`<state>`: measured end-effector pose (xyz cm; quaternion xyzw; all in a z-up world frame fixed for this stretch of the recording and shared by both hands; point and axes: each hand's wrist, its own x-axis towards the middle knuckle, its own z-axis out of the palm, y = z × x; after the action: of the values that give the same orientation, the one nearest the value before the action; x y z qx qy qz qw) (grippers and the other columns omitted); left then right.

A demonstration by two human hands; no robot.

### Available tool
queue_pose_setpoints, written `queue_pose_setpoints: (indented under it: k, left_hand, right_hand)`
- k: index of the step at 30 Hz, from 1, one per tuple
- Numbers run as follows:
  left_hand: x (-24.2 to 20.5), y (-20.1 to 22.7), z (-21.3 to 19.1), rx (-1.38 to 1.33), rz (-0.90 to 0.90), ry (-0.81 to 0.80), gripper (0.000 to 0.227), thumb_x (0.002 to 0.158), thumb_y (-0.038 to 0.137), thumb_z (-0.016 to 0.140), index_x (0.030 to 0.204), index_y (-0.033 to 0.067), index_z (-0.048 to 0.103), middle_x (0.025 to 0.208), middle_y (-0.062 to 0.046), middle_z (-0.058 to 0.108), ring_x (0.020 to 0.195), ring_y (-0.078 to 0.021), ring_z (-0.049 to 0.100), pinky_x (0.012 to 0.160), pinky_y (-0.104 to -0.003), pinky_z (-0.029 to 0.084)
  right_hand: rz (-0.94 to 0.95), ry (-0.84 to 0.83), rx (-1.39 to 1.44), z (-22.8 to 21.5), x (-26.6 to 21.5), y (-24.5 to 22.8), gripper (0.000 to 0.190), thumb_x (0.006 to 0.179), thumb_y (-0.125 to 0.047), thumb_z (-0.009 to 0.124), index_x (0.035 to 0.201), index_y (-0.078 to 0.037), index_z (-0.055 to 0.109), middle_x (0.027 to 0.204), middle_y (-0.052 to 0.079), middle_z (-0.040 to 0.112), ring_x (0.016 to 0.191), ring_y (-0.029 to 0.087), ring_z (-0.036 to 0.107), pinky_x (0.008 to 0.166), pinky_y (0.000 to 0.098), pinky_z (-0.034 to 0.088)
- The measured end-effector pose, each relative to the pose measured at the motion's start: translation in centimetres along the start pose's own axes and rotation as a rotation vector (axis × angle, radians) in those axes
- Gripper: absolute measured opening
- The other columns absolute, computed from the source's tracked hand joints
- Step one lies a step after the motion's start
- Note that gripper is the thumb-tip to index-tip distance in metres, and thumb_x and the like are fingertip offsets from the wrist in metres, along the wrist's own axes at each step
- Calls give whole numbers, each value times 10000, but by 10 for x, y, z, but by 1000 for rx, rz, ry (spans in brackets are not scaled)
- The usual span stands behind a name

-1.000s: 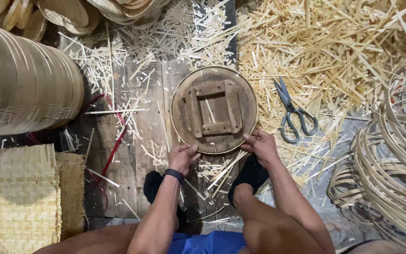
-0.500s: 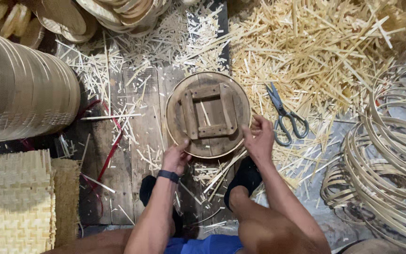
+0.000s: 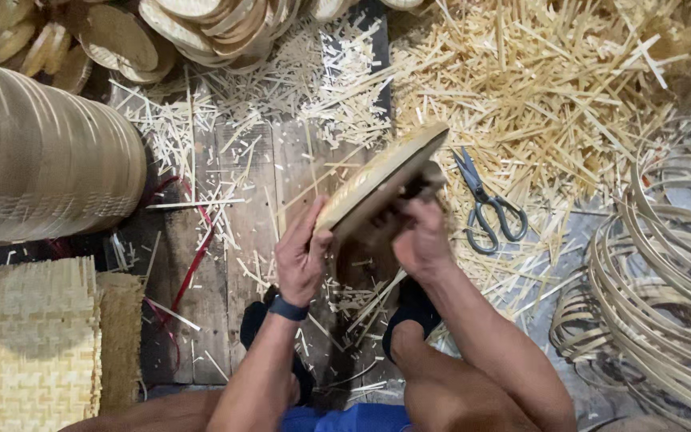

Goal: The person sits on the floor and assembles round woven trays by placing a pre-woven mat onto a wooden circular mold. They use shears to trim the excess woven material around the edge of the mold, then flip the tray to stack it with others.

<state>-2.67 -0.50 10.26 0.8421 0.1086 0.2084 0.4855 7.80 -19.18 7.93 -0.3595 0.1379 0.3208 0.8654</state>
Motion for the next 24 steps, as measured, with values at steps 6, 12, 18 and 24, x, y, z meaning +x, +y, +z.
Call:
queue_pose_setpoints:
  k: [6,12,18,24]
  left_hand:
    - [36,-47,3,130,-341,217,478,1059,467,428,1292,130,673,1114,-119,787,755,-188,723,600,-341,589]
    - [114,-55,-100,147,-451,327,502,1150,431,441,1160,-48,590,1110,-262,654,1017,-362,611,931,-467,559]
    - [131,-86,-126,-30,-589,239,527,970,554,646,1185,78,713,1182,-109,741,1100,-202,700,960,-373,572]
    - [107,-186,-62,17,-671,118,499,976,475,730,1078,-13,755,1080,-154,735,943,-187,633,846,-360,535]
  right_hand:
    - [-26,38,147,-112,-58,9,851,844,-521,532,1535,-33,433,1486,218,546,1318,362,581,1093,514,491]
    - [-20,54,203,-134,-36,61,758,980,-518,500,1555,-39,382,1495,188,513,1330,346,551,1107,503,488]
    - [190,90,83,-87,-6,86,650,1043,-443,425,1510,8,422,1470,196,566,1301,299,608,1091,453,518]
    - [43,202,-518,-112,-31,73,505,1067,-397,388,1368,-25,550,1253,191,695,1126,294,707,889,456,615]
